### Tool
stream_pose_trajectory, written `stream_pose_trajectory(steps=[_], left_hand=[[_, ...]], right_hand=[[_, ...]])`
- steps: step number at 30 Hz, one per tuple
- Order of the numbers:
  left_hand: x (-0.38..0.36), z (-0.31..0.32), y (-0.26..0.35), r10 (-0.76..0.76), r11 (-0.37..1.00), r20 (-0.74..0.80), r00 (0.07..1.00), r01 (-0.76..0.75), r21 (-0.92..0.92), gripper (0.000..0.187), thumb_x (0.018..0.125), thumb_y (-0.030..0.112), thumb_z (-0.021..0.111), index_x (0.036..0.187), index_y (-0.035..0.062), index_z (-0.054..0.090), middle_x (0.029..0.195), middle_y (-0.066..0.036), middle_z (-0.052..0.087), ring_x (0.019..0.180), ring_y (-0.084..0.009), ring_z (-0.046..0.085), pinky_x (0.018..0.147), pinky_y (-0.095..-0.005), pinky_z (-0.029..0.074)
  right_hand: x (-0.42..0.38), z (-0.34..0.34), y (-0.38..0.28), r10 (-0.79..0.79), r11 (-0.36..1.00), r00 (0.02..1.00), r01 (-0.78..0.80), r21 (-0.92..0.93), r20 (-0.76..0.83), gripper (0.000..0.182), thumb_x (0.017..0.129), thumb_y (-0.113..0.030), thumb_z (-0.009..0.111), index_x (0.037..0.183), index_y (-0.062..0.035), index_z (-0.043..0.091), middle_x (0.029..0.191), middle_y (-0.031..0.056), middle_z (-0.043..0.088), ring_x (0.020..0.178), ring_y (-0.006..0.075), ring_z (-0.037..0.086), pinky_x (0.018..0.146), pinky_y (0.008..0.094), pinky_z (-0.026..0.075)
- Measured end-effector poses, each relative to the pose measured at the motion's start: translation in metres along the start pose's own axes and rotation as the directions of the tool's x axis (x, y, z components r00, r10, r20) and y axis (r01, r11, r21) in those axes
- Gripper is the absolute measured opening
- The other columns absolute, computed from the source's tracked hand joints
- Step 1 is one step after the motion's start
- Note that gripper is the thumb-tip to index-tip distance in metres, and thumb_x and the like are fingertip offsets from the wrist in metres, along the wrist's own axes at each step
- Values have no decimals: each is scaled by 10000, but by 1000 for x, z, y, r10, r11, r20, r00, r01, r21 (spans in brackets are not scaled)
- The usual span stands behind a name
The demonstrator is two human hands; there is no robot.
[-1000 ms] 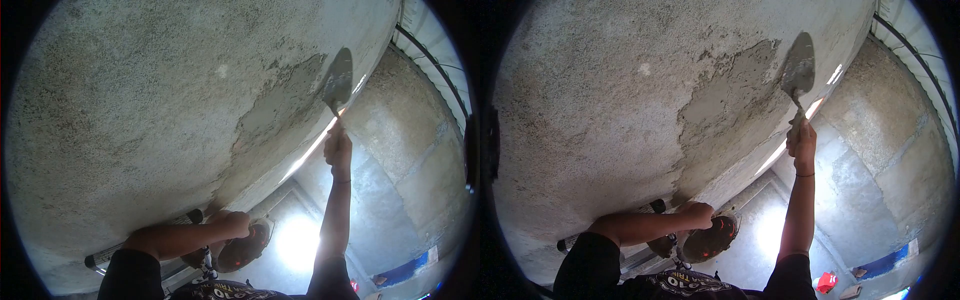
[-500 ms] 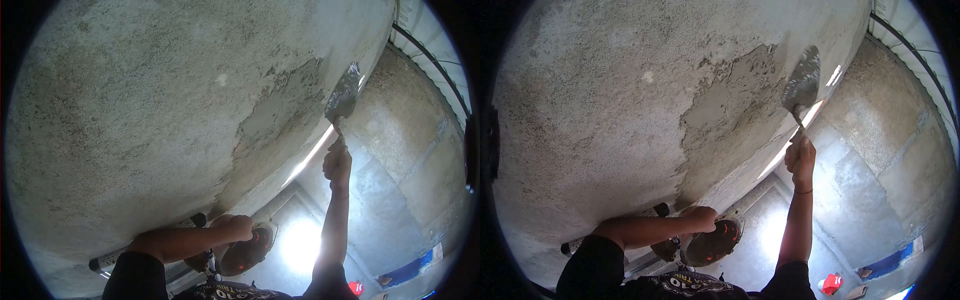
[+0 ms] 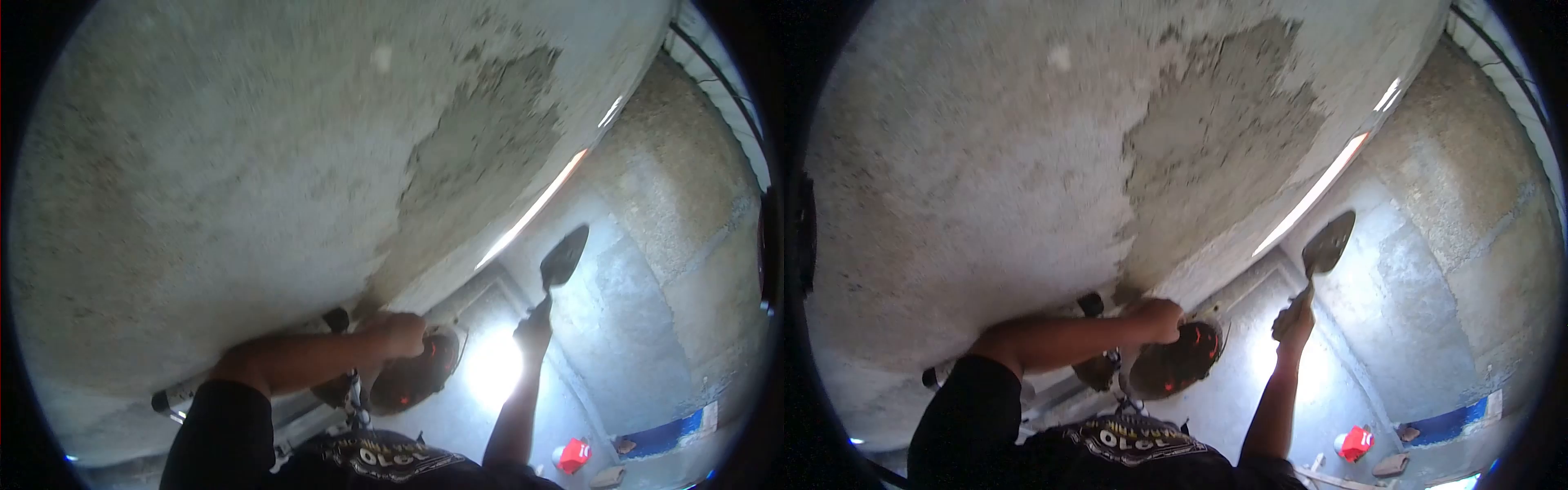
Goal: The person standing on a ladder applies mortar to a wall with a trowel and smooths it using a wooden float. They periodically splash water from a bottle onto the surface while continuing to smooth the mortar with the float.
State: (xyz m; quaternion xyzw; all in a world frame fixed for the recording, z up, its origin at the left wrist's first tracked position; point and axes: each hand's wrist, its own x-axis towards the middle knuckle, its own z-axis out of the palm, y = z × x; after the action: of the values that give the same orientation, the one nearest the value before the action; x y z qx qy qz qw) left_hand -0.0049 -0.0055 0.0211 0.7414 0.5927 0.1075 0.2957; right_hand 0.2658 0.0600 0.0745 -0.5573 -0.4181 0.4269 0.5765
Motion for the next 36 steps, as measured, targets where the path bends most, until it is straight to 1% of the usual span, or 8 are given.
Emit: stream_pose_trajectory(steps=[7, 9, 11, 15, 17, 22, 28, 36], left_hand=[[8, 9, -5, -30, 999, -14, 999, 30, -20, 262, 657, 143, 623, 873, 15, 697, 878, -239, 679, 880, -389, 672, 782, -486, 527], [12, 12, -5, -6, 1000, -43, 999, 7, 17, 259, 646, 146, 634, 858, 10, 692, 861, -244, 672, 865, -399, 666, 776, -485, 526], [16, 18, -12, 28, 999, -58, 998, -27, 25, 256, 638, 150, 647, 842, 0, 686, 845, -244, 665, 853, -402, 662, 777, -482, 526], [17, 18, -13, 45, 999, -75, 996, -47, -16, 248, 639, 148, 650, 829, -8, 680, 836, -243, 661, 845, -404, 660, 775, -483, 525], [19, 10, -14, 94, 996, -7, 996, -94, 7, 242, 644, 140, 648, 831, -10, 678, 831, -239, 659, 835, -404, 658, 771, -481, 524], [24, 22, -23, 83, 996, -87, 993, -81, 31, 243, 649, 152, 659, 837, -2, 679, 827, -230, 661, 824, -396, 658, 757, -479, 526], [23, 15, -19, 71, 995, -46, 996, -67, 80, 252, 648, 168, 675, 846, 12, 686, 816, -215, 665, 815, -391, 661, 746, -476, 529], [19, 13, -21, 73, 994, -50, 996, -69, 85, 266, 643, 169, 677, 846, -3, 689, 818, -235, 671, 811, -390, 672, 750, -471, 531]], right_hand=[[-164, -99, 106, 273, 957, 951, -284, -59, -144, 267, 949, -311, 558, 981, -50, 510, 593, -3, 474, 446, 74, 454, 385, 222, 355], [-194, -120, 117, 47, 908, 998, -65, -414, -53, 251, 940, -268, 593, 988, -41, 497, 660, 14, 513, 490, 90, 491, 431, 231, 409], [-217, -129, 116, 174, 917, 980, -197, -348, -96, 254, 902, -206, 662, 998, -40, 494, 717, 34, 555, 538, 108, 538, 480, 244, 452], [-232, -154, 114, 240, 730, 970, -156, -665, 36, 360, 809, -147, 768, 1034, -27, 514, 805, 97, 654, 629, 169, 616, 542, 282, 466], [-234, -138, 109, 126, 609, 968, 98, -787, 217, 344, 804, -132, 761, 1047, -19, 545, 801, 140, 660, 662, 229, 626, 607, 336, 489], [-225, -97, 125, 308, 574, 902, 78, -815, 303, 335, 834, -217, 664, 1114, -42, 613, 914, 242, 677, 888, 414, 658, 741, 464, 511], [-200, -36, 138, 268, 250, 879, 331, -910, 393, 261, 813, -206, 652, 1037, -88, 588, 909, 181, 670, 840, 394, 663, 740, 494, 527], [-190, -1, 164, 243, 204, 853, 420, -884, 461, 286, 821, -169, 593, 1103, -119, 602, 963, 186, 648, 849, 372, 675, 710, 465, 553]])
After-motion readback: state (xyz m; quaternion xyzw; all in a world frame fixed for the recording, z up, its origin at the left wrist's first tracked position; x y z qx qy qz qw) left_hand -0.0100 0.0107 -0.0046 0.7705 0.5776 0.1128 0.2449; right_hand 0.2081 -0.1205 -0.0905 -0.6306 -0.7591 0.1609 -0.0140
